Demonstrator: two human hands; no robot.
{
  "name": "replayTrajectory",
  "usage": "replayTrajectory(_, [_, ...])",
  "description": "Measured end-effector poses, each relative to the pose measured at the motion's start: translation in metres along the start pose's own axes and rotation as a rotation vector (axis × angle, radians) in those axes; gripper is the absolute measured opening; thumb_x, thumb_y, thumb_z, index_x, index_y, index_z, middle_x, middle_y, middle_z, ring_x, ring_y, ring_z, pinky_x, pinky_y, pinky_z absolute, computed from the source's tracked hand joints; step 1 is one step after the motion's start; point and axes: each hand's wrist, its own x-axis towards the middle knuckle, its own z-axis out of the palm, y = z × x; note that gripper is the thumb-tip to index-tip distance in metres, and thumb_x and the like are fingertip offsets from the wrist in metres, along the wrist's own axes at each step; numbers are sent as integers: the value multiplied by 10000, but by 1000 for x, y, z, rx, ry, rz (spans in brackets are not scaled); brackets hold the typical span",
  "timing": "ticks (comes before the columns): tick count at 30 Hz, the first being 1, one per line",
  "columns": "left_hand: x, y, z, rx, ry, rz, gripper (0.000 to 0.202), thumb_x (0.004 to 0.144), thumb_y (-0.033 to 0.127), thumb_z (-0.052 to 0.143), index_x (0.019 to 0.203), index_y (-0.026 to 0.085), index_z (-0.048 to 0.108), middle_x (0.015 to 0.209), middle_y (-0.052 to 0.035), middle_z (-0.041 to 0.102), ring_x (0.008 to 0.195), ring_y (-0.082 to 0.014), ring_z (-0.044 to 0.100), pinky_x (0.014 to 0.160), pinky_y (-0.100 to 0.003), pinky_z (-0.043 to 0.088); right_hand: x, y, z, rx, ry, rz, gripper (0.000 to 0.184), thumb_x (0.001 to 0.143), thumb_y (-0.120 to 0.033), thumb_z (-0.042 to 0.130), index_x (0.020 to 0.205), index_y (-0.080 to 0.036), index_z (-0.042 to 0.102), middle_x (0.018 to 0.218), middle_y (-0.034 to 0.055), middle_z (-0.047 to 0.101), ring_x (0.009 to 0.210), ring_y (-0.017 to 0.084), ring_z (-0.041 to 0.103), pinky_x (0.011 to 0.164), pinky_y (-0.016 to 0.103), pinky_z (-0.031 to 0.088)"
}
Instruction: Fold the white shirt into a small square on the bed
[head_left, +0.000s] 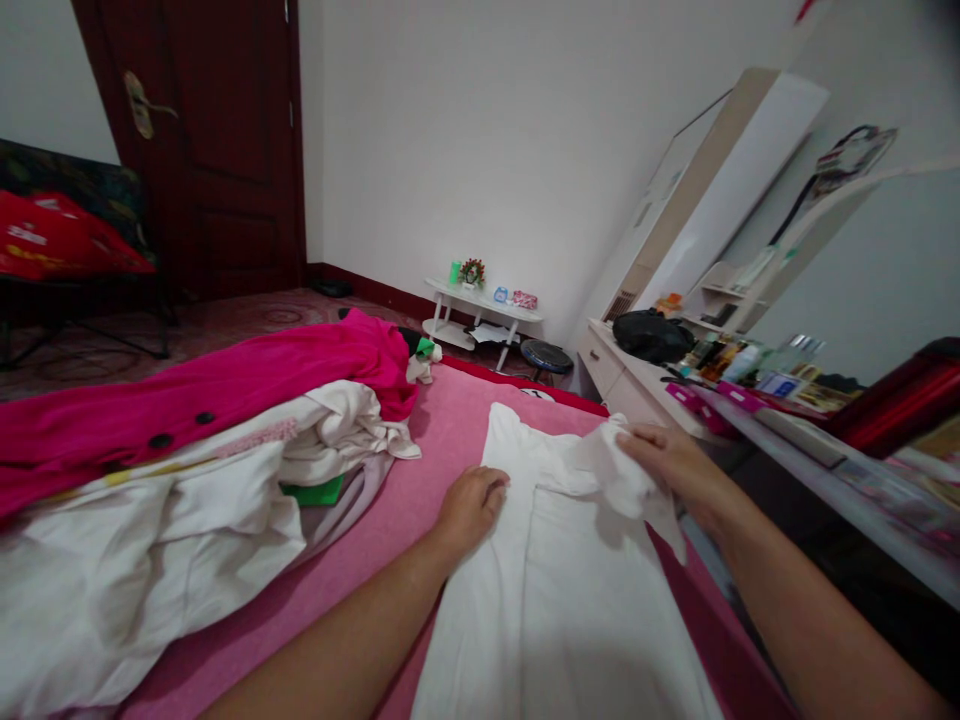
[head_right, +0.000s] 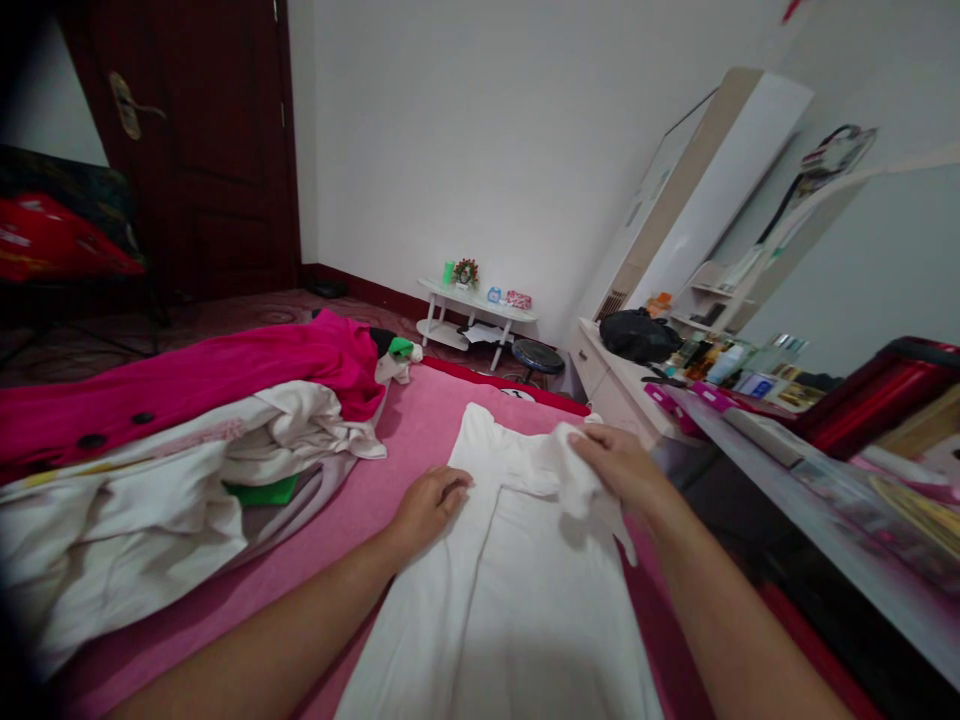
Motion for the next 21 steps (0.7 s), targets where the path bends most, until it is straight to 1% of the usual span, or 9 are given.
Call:
replayTrajectory(2, [0,1,-1,-42,30,-45,263,887,254,494,1055,166,676,1019,-73,704,965,-202,615,882,-300,450,-40,-28,28,-185,-275,-177,461,734,-366,654,1168,-212,663,994,80,718,839,249,664,764,355,520])
replayTrajectory(4, [0,1,-3,-64,42,-68,296,915,310,461,1078,175,669,1020,-67,706,964,-200,621,883,-295,452,-82,-39,58,-388,-430,-272,566,709,-305,675,1268,-292,590,1124,56,689,963,267,646,879,415,486])
replayTrajectory(5, [1,1,-3,-68,40,-67,302,922,319,447,1074,183,670,1013,-59,708,961,-197,623,882,-292,453,-100,-37,71,-465,-444,-296,597,677,-274,693,1265,-295,591,1201,60,658,1053,290,617,944,451,450])
replayTrajectory(7, [1,0,-4,-71,30,-51,305,929,322,431,1043,190,681,999,-48,713,952,-193,627,879,-288,455,-127,-23,89,-558,-421,-309,658,675,-227,678,1317,-273,541,1329,74,573,1204,295,528,1025,455,387])
replayTrajectory(9, [2,-2,-3,-68,20,-48,286,914,301,454,1025,179,689,986,-52,715,928,-191,632,862,-287,463,-141,-5,95,-616,-385,-288,667,665,-167,646,1318,-240,530,1364,88,537,1245,281,490,1043,431,374])
replayTrajectory(12, [2,-4,-1,-50,1,-72,250,842,218,538,1029,152,691,966,-68,714,875,-186,635,816,-281,478,-150,13,88,-665,-414,-222,612,633,-90,590,1225,-245,574,1268,80,586,1144,256,554,964,394,433])
replayTrajectory(16, [1,-8,2,-31,-13,-78,277,783,143,573,1031,156,696,944,-62,710,837,-168,627,794,-269,480,-157,22,82,-664,-434,-186,601,596,-59,561,1160,-267,572,1157,59,596,1019,237,581,869,370,458])
replayTrajectory(18, [0,-10,3,-25,-12,-73,281,772,132,576,1022,164,700,928,-53,709,819,-161,621,786,-267,481,-156,27,85,-648,-369,-215,476,637,-71,533,1078,-242,585,1103,64,594,998,231,568,838,353,453])
replayTrajectory(21, [0,-12,4,-29,-11,-67,301,750,108,575,1016,172,702,924,-41,709,802,-152,616,776,-258,481,-152,28,90,-634,-277,-267,209,702,-76,460,837,-197,565,929,63,598,897,204,562,769,310,437])
